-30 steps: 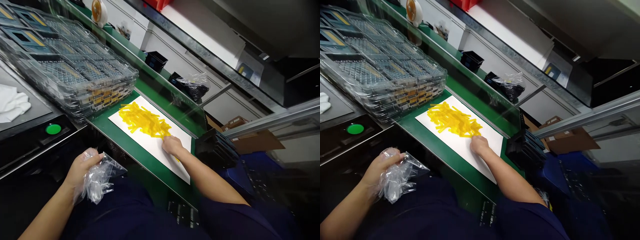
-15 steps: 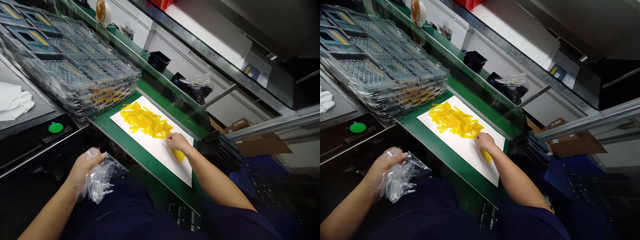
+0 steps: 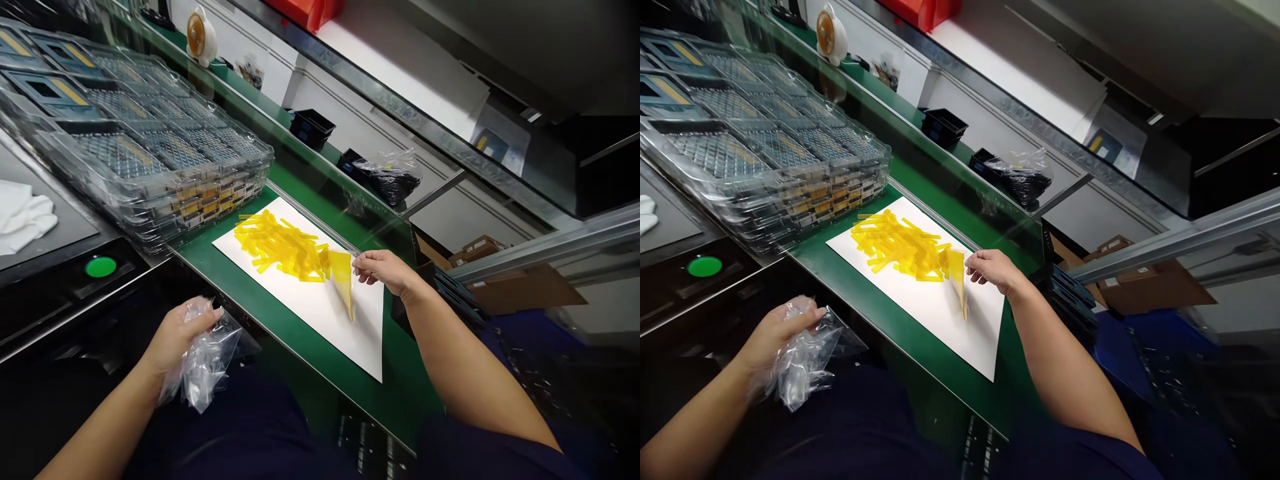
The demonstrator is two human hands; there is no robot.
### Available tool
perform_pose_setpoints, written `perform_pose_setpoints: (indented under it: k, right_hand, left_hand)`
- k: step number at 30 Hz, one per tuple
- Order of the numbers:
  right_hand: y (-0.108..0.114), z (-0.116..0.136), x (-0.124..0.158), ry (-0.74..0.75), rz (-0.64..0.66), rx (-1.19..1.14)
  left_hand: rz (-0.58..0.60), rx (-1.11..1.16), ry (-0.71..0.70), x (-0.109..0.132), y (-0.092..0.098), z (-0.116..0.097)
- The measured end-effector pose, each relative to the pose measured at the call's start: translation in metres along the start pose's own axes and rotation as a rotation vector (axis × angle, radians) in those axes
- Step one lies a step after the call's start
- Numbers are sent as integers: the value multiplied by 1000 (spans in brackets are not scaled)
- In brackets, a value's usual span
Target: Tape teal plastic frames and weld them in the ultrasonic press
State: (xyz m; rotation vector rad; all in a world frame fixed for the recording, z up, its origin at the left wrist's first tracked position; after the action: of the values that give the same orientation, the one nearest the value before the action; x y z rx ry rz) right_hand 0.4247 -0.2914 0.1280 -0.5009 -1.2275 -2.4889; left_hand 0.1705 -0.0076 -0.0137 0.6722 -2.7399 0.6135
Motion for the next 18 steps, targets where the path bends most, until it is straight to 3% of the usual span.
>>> perform_pose_setpoints:
  k: [8,18]
  right_hand:
    - [-22,16,7,114,254,-197]
    - [-83,42,24,287,505,-86]
  left_hand:
    - [82,-162,-131,-12,-29,-17]
    - [233,-402,-295,-25,-111,-36]
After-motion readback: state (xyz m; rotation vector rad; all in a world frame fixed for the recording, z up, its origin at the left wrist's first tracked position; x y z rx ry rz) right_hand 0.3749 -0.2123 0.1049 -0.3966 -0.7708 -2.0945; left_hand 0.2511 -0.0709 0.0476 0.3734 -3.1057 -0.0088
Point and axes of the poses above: each hand's wrist, its own x-axis away from the middle knuckle, its own y-axis out of the back of the hand, z = x × y, the point moved 6 cm from there along -x, towards the middle knuckle, and after that the axes turned 7 degrees about -y, right-handed, at the moved point
